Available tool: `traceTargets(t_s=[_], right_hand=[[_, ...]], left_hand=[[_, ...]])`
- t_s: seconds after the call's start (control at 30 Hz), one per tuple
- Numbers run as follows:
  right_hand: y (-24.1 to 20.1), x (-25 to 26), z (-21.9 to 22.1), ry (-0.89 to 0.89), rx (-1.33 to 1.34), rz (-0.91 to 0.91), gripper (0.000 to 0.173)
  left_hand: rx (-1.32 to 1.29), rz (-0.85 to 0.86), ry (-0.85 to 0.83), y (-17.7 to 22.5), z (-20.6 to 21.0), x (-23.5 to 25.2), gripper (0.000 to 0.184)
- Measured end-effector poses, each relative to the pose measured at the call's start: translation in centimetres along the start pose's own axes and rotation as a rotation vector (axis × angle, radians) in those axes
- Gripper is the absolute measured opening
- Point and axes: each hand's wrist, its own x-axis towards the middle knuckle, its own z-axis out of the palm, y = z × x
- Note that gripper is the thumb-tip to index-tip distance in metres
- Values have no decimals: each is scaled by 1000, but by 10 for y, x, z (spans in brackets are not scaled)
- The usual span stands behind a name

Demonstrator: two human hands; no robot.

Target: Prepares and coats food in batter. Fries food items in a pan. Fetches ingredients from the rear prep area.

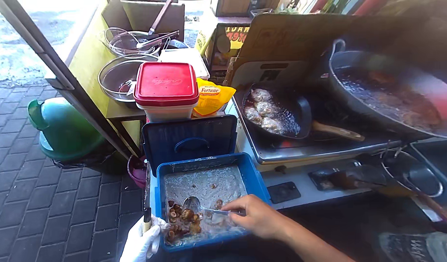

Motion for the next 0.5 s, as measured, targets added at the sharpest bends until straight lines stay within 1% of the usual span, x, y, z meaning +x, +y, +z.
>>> traceTargets(t_s=[0.13, 0.2, 0.27, 0.33, 0.43, 0.5], right_hand=[[-11, -14, -17, 37, -7, 60, 30], [-12, -17, -21, 33, 26, 85, 28], [-13, -18, -24, 28, 61, 93, 28], [-14, -20, -25, 23, 94, 86, 27], [-14, -20, -28, 3, 97, 107, 25], [-15, -20, -31, -23, 104, 123, 25]], left_hand=[[289, 55, -31, 11, 26, 17, 24], [471, 126, -75, 16, 36, 25, 34], [593, 223, -158, 17, 43, 34, 46], [718, 287, -274, 18, 45, 43, 54], [874, 300, -393, 19, 44, 55, 56], [915, 286, -467, 24, 44, 61, 54]])
